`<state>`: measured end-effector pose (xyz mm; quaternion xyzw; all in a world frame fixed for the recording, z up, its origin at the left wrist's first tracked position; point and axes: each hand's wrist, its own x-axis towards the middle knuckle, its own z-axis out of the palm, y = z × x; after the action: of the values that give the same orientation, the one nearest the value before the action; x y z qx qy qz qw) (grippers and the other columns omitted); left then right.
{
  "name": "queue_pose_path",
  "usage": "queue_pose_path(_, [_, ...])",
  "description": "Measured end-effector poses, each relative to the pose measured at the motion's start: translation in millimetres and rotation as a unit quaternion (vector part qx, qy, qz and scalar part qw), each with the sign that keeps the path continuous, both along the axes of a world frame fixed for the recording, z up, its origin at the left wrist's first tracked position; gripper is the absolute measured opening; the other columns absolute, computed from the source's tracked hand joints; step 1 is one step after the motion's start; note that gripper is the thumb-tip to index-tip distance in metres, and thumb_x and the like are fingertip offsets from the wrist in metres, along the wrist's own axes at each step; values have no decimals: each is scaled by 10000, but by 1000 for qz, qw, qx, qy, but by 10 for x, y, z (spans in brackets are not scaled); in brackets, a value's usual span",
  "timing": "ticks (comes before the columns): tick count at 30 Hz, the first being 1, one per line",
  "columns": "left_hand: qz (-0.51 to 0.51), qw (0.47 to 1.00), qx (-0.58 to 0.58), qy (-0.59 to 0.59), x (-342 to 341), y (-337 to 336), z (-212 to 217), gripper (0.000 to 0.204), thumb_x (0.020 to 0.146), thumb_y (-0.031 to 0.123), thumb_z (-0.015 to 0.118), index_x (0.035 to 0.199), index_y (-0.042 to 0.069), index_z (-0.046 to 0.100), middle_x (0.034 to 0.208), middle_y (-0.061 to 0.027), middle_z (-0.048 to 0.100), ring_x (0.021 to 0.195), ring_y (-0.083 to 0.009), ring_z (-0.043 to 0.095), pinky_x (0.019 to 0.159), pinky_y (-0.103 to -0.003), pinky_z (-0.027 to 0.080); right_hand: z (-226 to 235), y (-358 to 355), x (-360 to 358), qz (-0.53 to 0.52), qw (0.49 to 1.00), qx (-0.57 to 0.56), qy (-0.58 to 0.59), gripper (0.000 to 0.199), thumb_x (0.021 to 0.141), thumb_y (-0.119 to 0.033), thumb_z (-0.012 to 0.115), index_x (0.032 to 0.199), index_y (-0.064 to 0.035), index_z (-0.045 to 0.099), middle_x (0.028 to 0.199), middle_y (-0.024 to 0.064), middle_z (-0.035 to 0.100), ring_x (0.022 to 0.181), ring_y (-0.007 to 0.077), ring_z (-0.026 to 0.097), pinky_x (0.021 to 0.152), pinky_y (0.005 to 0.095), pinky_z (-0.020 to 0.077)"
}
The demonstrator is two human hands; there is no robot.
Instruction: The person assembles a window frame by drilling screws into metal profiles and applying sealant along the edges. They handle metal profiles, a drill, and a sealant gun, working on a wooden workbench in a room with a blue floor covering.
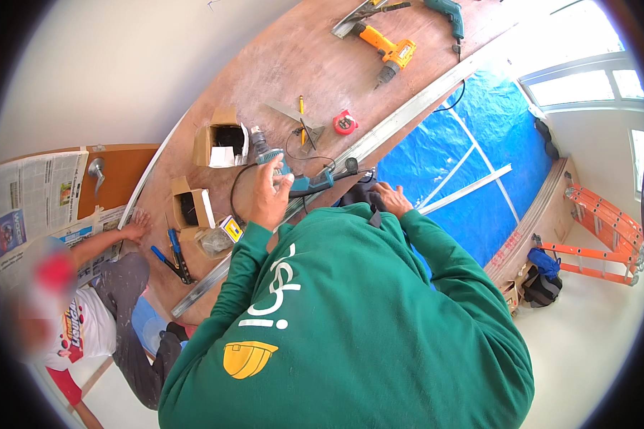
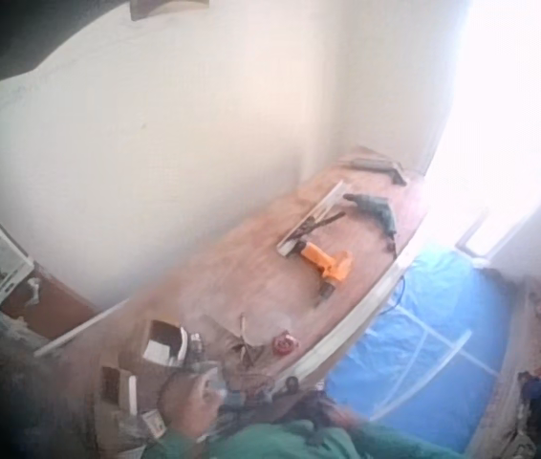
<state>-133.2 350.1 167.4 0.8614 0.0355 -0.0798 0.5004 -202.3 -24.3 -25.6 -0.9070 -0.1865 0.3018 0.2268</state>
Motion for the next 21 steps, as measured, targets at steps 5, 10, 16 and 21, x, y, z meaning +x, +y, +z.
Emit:
queue_pose_path(5, [-62, 998, -15, -20, -25, -190, 23, 542, 1040, 147, 724, 1557, 102, 569, 1332, -125, 635, 1018, -222, 717, 832, -359, 601, -568, -7, -79, -77, 993, 60, 69, 413, 1043, -337, 590, 1330, -60, 697, 1415, 215, 596, 1289, 411, 635, 1070, 721, 461])
queue_pose_path(10, [-112, 993, -35, -1, -34, -364, 43, 537, 1040, 119, 702, 1558, 93, 561, 1345, -142, 628, 1067, -258, 720, 888, -387, 612, -8, -40, -71, -154, 975, 122, 104, 474, 1037, -457, 622, 1375, -134, 699, 1427, 208, 603, 1289, 426, 631, 1116, 679, 462])
queue_pose_path(16, [-177, 980, -53, -79, 48, -396, -27, 524, 1040, 101, 690, 1547, 69, 562, 1384, -171, 620, 1154, -312, 717, 974, -407, 613, 672, -257, -476, -181, 974, 47, -130, 261, 995, -219, 705, 1226, -115, 767, 1399, 181, 606, 1185, 428, 668, 1030, 487, 545])
queue_pose_path(21, [-163, 985, -38, -28, 192, -389, 204, 506, 1041, 96, 690, 1532, 55, 576, 1377, -171, 624, 1133, -305, 728, 995, -398, 609, 890, -446, -849, -351, 910, 138, -170, 217, 996, -26, 706, 1197, -82, 764, 1203, 163, 702, 1075, 386, 723, 905, 435, 583])
